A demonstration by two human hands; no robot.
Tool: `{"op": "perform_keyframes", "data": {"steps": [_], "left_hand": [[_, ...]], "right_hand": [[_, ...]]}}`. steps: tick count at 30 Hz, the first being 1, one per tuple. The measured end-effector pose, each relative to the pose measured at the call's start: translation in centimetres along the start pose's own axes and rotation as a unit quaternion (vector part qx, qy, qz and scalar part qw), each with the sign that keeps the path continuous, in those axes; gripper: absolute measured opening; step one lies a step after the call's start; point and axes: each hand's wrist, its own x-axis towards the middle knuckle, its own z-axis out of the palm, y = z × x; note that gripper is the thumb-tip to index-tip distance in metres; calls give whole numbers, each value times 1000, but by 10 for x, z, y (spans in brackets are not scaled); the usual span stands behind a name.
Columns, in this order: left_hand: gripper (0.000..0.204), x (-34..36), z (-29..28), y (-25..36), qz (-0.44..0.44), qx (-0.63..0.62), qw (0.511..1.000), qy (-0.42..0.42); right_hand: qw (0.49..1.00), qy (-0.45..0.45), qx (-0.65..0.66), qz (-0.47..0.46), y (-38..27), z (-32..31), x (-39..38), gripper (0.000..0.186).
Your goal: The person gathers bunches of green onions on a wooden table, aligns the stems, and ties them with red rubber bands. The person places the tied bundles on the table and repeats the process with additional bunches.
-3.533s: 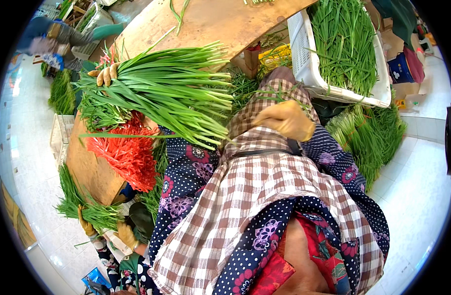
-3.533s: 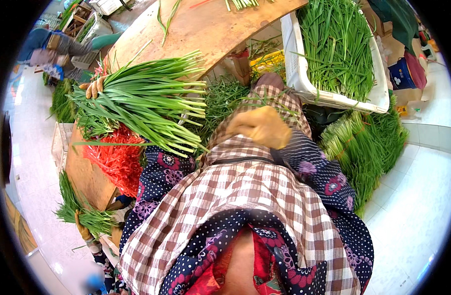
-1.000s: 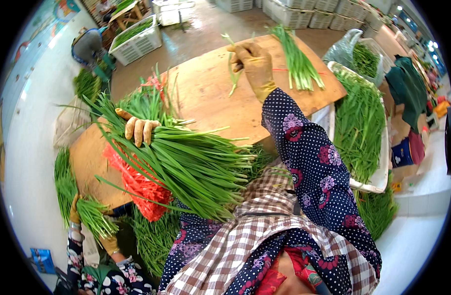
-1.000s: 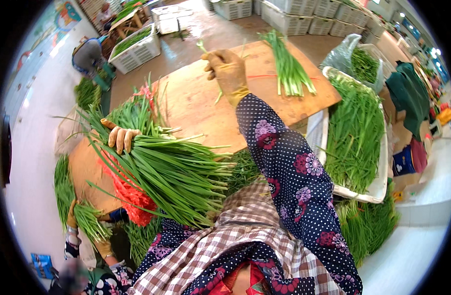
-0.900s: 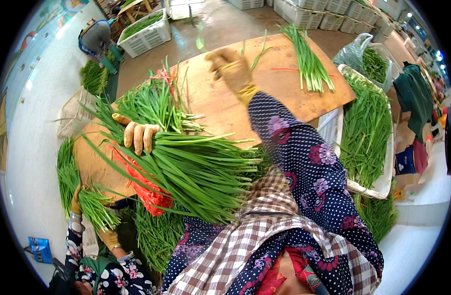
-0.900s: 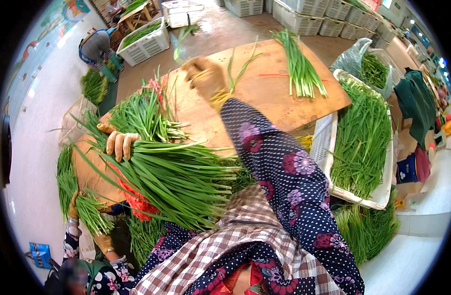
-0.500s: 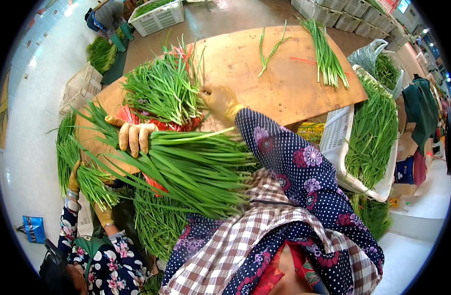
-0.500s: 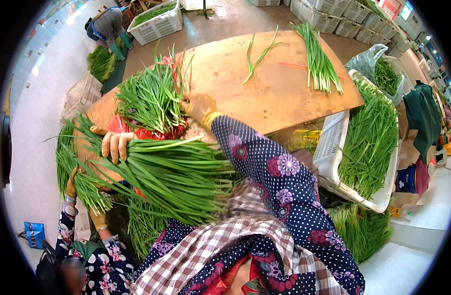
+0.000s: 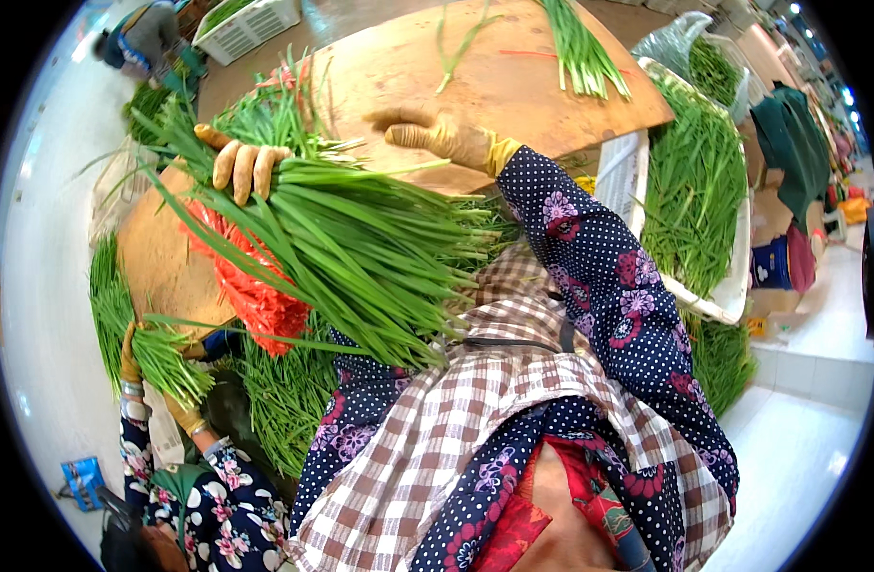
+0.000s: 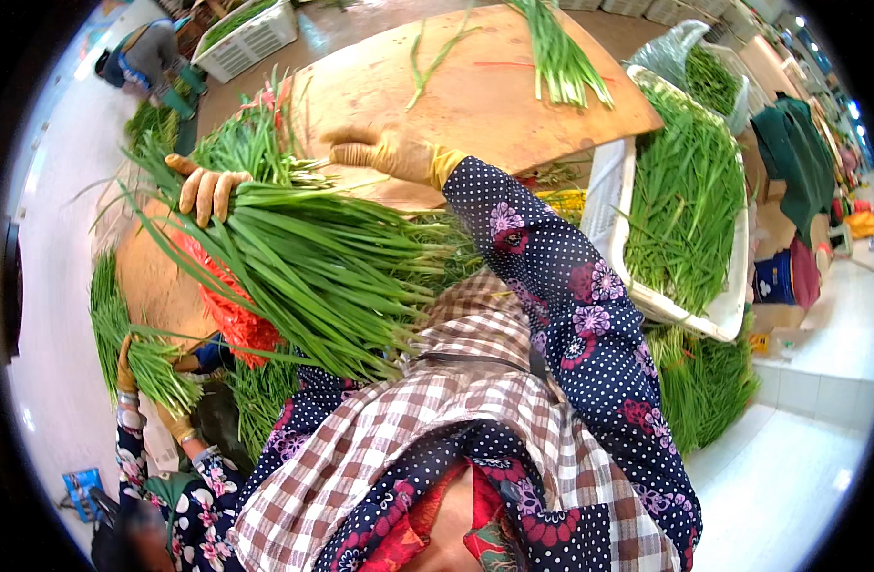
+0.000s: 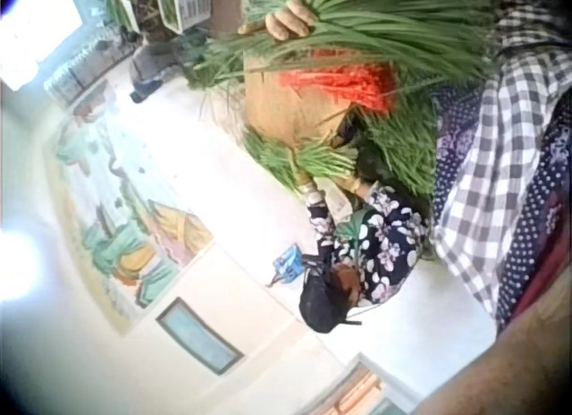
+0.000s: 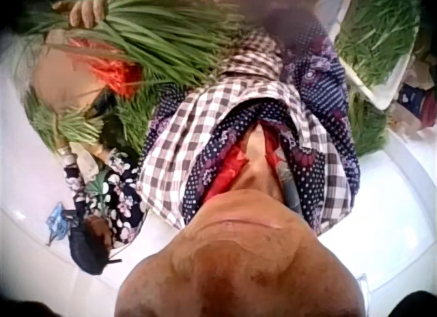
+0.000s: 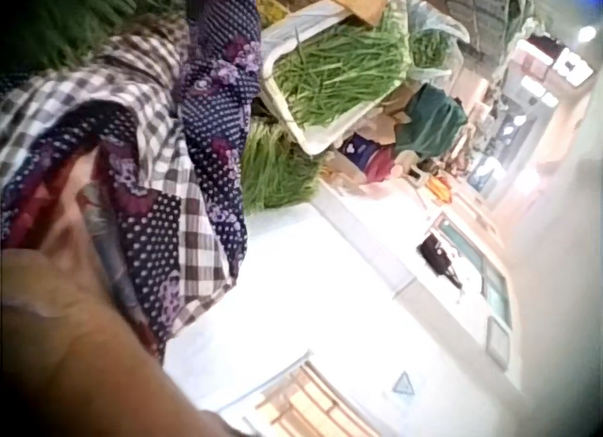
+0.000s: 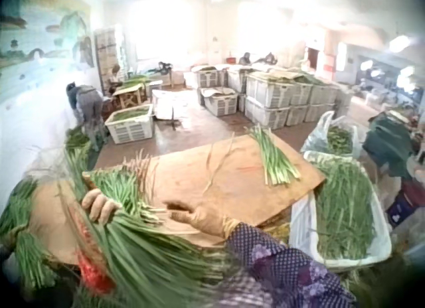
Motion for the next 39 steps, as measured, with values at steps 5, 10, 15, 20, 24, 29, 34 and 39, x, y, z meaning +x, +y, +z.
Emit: {"op": "perform_keyframes", "data": {"steps": [5, 10, 15, 20, 24, 29, 34, 39], "left_hand": [[43, 44, -35, -78, 174, -93, 974, 115], [54, 49, -92, -132, 162, -202, 961, 93], [54, 52, -110, -149, 113, -203, 968, 94], [52, 51, -142, -159, 98, -208, 969, 95], [54, 45, -147, -157, 112, -183, 966, 142], [38, 40, -164, -159, 108, -197, 957, 183], [30, 32, -181, -151, 102, -122, 965, 210], [23, 11, -180, -124, 85, 17, 963, 254]], "right_hand": [[950, -67, 231, 200, -12, -15, -62, 56], [913, 13, 395, 100, 1, -53, -97, 68], [932, 34, 331, 144, 11, -92, -113, 64], [976, 172, -66, 120, 4, -86, -99, 41], [948, 176, -201, 174, 2, -77, -109, 33], [896, 205, -385, 82, 32, -57, -144, 36], [896, 207, -388, 59, 45, -51, -143, 37], [966, 149, -126, 171, 29, -38, -123, 34]]}}
